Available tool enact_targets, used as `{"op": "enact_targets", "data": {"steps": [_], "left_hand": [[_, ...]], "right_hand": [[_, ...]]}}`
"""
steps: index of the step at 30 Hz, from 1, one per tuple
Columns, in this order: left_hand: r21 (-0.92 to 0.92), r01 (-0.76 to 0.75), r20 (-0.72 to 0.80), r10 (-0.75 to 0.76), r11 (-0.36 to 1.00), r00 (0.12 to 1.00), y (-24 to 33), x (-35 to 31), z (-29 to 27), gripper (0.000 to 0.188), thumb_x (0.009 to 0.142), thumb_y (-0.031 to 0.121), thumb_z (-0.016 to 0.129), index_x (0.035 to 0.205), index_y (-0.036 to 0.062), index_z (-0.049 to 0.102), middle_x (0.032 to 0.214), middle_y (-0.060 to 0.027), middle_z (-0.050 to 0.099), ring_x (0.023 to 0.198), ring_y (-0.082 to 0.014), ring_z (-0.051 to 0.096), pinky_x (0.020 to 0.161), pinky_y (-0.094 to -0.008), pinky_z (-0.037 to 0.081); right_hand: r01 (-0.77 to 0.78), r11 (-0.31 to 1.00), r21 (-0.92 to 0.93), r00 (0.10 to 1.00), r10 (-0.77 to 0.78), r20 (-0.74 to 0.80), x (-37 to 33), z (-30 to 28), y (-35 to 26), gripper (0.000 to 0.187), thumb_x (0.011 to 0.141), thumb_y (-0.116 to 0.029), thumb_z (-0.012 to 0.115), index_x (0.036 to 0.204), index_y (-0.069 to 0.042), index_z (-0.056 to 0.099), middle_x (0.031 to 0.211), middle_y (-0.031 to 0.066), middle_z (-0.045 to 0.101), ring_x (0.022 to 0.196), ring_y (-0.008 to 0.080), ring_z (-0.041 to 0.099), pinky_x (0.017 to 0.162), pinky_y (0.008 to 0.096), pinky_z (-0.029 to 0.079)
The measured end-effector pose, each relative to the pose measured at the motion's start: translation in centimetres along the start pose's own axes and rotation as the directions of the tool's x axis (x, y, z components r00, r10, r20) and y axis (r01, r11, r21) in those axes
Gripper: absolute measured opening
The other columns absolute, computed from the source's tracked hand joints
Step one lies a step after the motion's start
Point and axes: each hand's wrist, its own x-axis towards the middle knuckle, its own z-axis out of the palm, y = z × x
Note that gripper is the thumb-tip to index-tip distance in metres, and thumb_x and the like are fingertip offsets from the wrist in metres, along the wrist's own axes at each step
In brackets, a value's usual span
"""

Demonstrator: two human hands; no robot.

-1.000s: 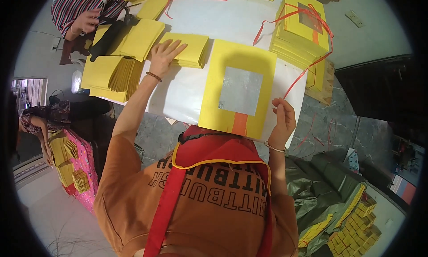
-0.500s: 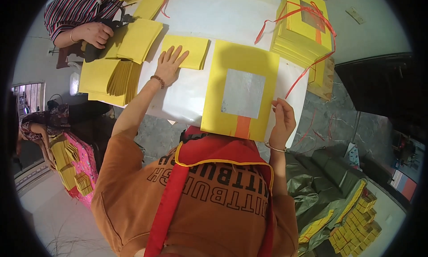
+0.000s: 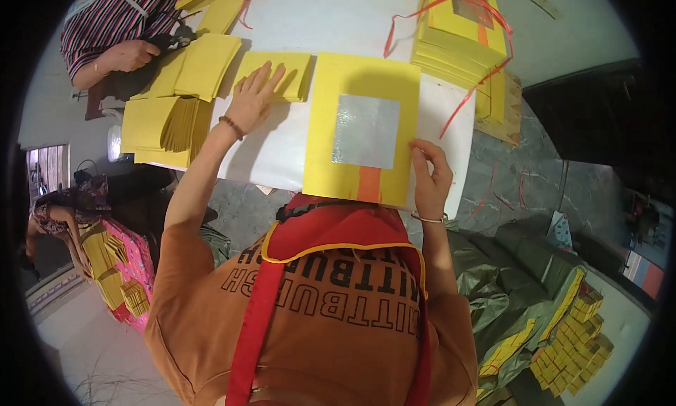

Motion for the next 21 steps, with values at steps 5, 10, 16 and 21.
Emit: {"op": "enact_targets", "data": {"steps": [5,10,16,21], "left_hand": [[-0.462,-0.409,-0.330,0.276,0.787,0.903,9.7,-3.0,-6.4,0.056,0.073,0.022,0.068,0.124,0.0058,0.050,0.124,-0.0149,0.049,0.109,-0.0317,0.048,0.089,-0.0431,0.039],[-0.303,-0.542,-0.240,0.487,0.784,0.839,13.6,-4.2,-8.7,0.049,0.073,0.025,0.067,0.116,0.0028,0.055,0.114,-0.0122,0.054,0.098,-0.0291,0.051,0.086,-0.0388,0.040],[-0.573,-0.498,-0.312,0.389,0.651,0.867,13.3,-3.5,-8.4,0.024,0.079,0.010,0.063,0.102,0.0026,0.062,0.081,-0.0103,0.059,0.073,-0.0252,0.056,0.066,-0.0334,0.047],[-0.763,-0.384,-0.287,0.260,0.520,0.922,12.8,-3.0,-7.5,0.013,0.085,0.008,0.058,0.096,0.0019,0.062,0.074,-0.0117,0.057,0.068,-0.0272,0.057,0.062,-0.0346,0.046]], "right_hand": [[0.021,0.994,-0.110,0.997,-0.012,0.080,0.5,-0.6,1.5,0.017,0.085,-0.009,0.061,0.101,-0.003,0.063,0.095,0.0043,0.063,0.089,0.0117,0.055,0.080,0.0256,0.042],[-0.011,0.999,-0.036,0.996,0.014,0.084,1.1,-0.4,1.2,0.015,0.086,-0.008,0.060,0.100,-0.002,0.063,0.095,0.0041,0.063,0.087,0.0112,0.056,0.079,0.0247,0.043],[-0.048,0.994,0.094,0.996,0.040,0.085,1.0,-0.4,1.2,0.015,0.088,-0.007,0.057,0.101,-0.001,0.062,0.097,0.0036,0.063,0.088,0.0102,0.058,0.080,0.0236,0.045],[-0.056,0.993,0.109,0.995,0.047,0.082,0.8,-0.4,1.4,0.016,0.089,-0.007,0.057,0.103,-0.001,0.061,0.098,0.0035,0.063,0.090,0.0099,0.058,0.081,0.0237,0.045]]}}
